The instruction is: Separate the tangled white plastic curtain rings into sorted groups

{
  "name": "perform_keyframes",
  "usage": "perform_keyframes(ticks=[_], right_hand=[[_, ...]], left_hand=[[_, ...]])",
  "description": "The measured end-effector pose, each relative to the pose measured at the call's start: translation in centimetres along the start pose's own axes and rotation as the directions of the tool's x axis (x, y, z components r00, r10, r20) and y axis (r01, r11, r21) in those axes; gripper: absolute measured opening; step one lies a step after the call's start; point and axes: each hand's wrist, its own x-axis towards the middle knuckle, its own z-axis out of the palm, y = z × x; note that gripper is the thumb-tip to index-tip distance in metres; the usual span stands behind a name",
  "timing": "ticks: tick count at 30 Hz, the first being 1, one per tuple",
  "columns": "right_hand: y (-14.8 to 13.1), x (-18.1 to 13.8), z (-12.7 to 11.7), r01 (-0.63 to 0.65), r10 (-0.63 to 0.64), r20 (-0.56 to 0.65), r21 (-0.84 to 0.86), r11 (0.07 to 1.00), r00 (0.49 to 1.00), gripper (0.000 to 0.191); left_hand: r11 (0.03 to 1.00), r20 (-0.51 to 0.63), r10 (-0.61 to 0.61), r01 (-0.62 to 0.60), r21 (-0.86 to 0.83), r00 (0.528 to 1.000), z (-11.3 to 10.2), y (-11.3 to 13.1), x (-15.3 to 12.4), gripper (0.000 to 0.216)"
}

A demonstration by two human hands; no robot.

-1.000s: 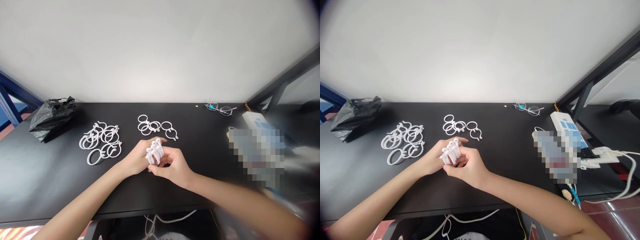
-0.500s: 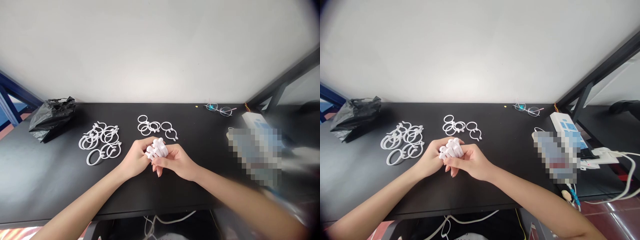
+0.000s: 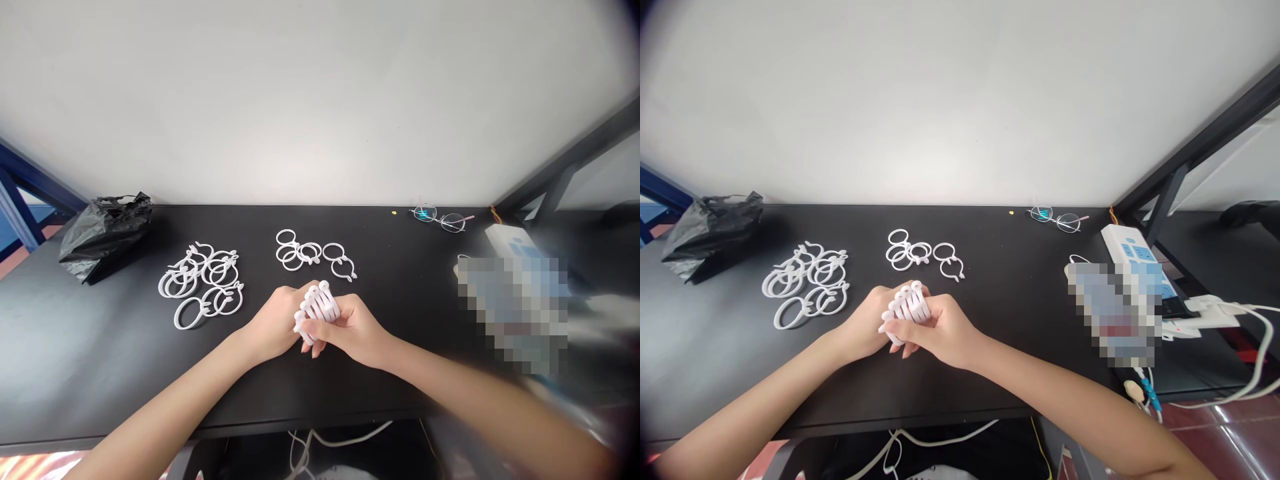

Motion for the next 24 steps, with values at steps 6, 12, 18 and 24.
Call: perform_keyframes(ticks=[6, 12, 18, 24], right_hand=[[-0.2, -0.6, -0.4, 0.282, -0.266, 0.094, -0.282, 0.917, 0.959, 0.035], [-0.9, -1.5, -0.2, 0.453, -0.398, 0.217, -0.467, 0.76, 0.891, 0.036], [-0.9, -1.5, -0.5, 0.567, -0.465, 0.327, -0.535, 0.626, 0.823, 0.025], [-1.1, -1.3, -0.8, 0.556, -0.47, 0.301, -0.525, 0.645, 0.83, 0.022]], left_hand=[[0.989, -0.025, 0.134, -0.132, 0.065, 0.991, -0.5, -0.5, 0.3, 0.008], [0.99, 0.047, 0.142, -0.142, -0.011, 0.989, -0.8, 0.0, -0.2, 0.017], [0.982, 0.04, 0.185, -0.183, -0.042, 0.982, -1.0, 0.7, -0.1, 0.017], [0.988, -0.025, 0.152, -0.153, -0.03, 0.988, -0.5, 0.0, 0.0, 0.012]])
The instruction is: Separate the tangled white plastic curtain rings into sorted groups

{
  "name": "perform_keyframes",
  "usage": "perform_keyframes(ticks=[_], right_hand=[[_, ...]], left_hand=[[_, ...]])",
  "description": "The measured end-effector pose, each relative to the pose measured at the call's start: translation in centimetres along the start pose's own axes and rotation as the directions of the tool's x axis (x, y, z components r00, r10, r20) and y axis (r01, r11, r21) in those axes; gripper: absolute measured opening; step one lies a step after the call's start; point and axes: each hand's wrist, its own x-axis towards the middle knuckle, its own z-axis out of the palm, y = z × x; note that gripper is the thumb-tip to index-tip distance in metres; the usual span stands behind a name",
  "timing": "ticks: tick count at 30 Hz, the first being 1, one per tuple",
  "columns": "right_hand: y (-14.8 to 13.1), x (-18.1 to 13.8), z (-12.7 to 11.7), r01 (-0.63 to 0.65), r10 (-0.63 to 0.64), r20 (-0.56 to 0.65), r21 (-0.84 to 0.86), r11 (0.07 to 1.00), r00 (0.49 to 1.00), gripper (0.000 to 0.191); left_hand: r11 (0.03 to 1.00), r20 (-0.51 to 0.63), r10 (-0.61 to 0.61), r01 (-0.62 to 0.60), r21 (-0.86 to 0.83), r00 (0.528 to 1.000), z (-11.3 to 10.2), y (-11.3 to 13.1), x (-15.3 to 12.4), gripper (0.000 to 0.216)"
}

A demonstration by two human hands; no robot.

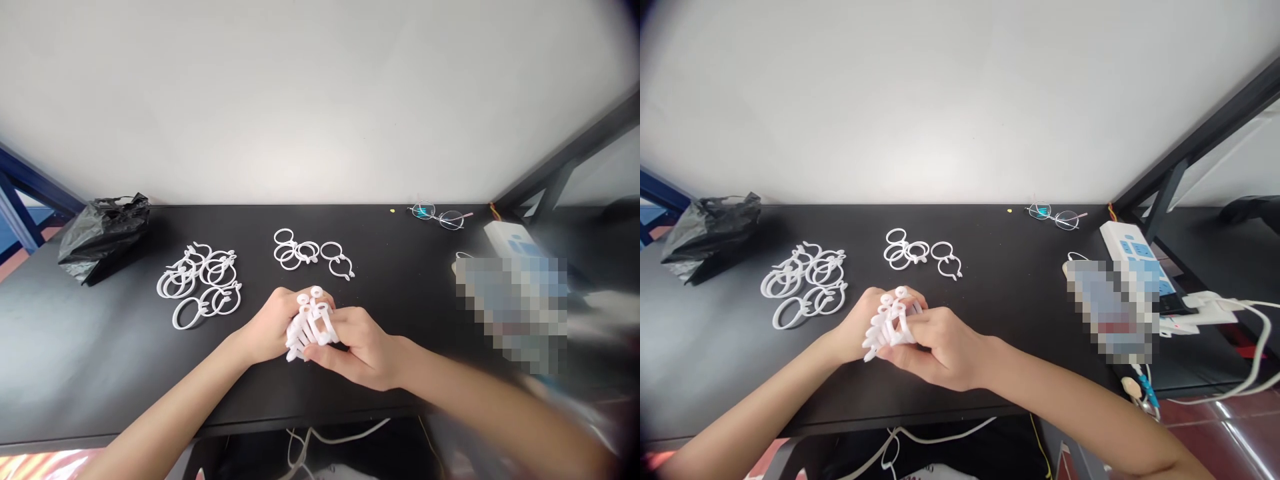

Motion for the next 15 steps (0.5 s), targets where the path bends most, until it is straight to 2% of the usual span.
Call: perform_keyframes(ticks=[3, 6, 8, 11, 15], right_hand=[[0.1, 0.4, -0.2, -0.228, 0.234, -0.012, 0.178, 0.957, 0.972, 0.02], [0.4, 0.8, -0.2, -0.379, 0.416, 0.015, 0.444, 0.812, 0.909, 0.021], [0.6, 0.9, 0.0, -0.392, 0.45, 0.031, 0.547, 0.74, 0.893, 0.023], [0.9, 0.9, 0.3, -0.406, 0.468, 0.055, 0.594, 0.695, 0.882, 0.025], [1.0, 0.8, 0.4, -0.414, 0.465, 0.053, 0.552, 0.724, 0.884, 0.034]], left_hand=[[0.999, -0.066, -0.041, 0.04, -0.01, 0.997, 0.1, -0.3, 0.0, 0.015], [0.996, -0.106, -0.081, 0.076, -0.048, 0.991, 0.2, -0.5, 0.1, 0.025], [0.997, -0.115, -0.08, 0.081, 0.007, 0.99, 0.1, -0.5, 0.1, 0.029], [0.984, -0.075, -0.025, 0.038, 0.176, 0.997, -0.4, -0.5, -0.1, 0.037], [0.922, 0.016, 0.016, -0.021, 0.386, 1.0, -1.1, -0.6, -0.2, 0.044]])
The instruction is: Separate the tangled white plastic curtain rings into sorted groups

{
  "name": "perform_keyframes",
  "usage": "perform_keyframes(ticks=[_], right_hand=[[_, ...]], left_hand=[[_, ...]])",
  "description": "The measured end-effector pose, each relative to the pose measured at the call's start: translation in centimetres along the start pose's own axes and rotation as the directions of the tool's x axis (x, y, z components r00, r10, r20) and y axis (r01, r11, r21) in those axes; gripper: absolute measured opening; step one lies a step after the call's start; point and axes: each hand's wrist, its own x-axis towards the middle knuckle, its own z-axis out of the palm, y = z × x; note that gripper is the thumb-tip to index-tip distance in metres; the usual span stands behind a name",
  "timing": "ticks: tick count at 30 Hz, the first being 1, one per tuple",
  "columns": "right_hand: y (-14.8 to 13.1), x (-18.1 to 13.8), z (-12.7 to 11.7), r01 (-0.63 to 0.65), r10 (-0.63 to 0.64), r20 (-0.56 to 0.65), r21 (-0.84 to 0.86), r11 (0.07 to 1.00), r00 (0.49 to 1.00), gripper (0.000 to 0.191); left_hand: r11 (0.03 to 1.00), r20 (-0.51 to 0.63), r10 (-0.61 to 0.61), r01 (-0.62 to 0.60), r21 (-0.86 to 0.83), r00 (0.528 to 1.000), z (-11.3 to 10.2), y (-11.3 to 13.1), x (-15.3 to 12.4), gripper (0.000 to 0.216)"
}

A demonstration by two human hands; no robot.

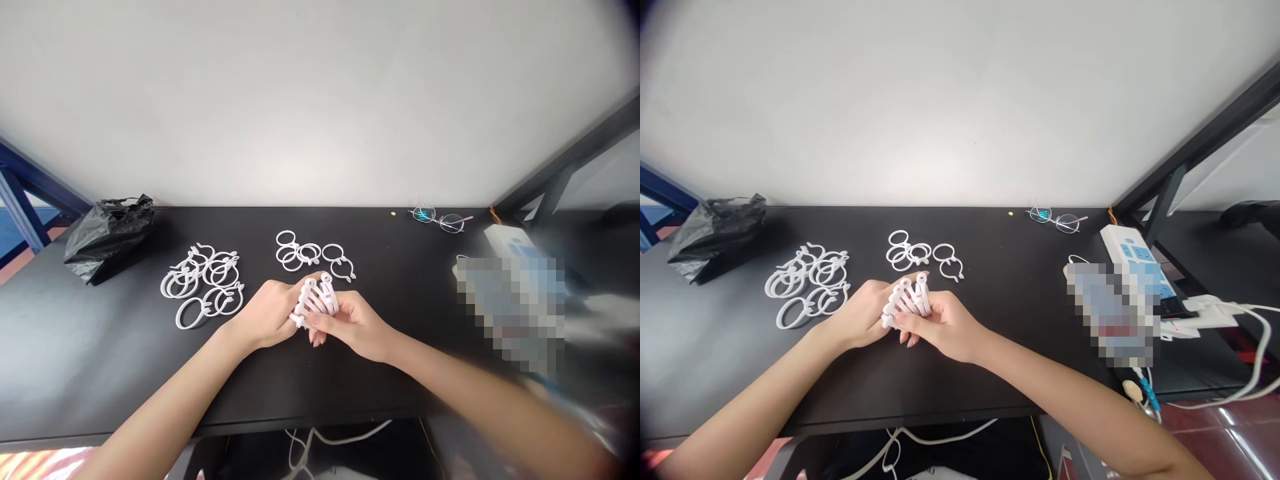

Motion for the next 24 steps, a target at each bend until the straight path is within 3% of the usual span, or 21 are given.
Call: perform_keyframes(ticks=[5, 9, 12, 15, 18, 22, 24], right_hand=[[0.0, 0.1, -0.2, 0.073, -0.071, 0.033, -0.061, 0.995, 0.997, 0.04], [0.0, 0.0, -0.2, 0.061, -0.057, 0.046, -0.092, 0.994, 0.997, 0.038], [0.0, -0.4, -0.1, 0.133, -0.127, 0.043, -0.18, 0.975, 0.991, 0.038], [0.0, -0.8, 0.1, 0.229, -0.222, 0.059, -0.288, 0.93, 0.973, 0.037], [-0.2, -1.1, 0.1, 0.292, -0.273, 0.102, -0.367, 0.883, 0.956, 0.03], [-0.3, -1.1, 0.3, 0.34, -0.316, 0.125, -0.336, 0.879, 0.94, 0.029], [-0.1, -1.0, 0.3, 0.329, -0.313, 0.102, -0.289, 0.899, 0.944, 0.031]], left_hand=[[0.999, -0.029, 0.021, -0.02, 0.036, 0.999, 0.2, -0.1, 0.0, 0.037], [0.992, -0.155, 0.08, -0.063, 0.108, 0.985, 0.3, -0.1, -0.1, 0.032], [0.993, -0.121, 0.044, -0.056, -0.104, 0.992, 0.2, 0.2, -0.1, 0.031], [0.923, -0.029, 0.034, -0.042, -0.382, 0.999, 0.1, 0.3, -0.2, 0.034], [0.874, -0.02, -0.001, -0.008, -0.486, 1.0, -0.1, 0.5, -0.1, 0.034], [0.795, 0.07, -0.212, 0.214, -0.568, 0.975, -0.5, 0.8, 0.2, 0.035], [0.737, 0.128, -0.237, 0.265, -0.622, 0.963, -0.5, 0.9, 0.3, 0.038]])
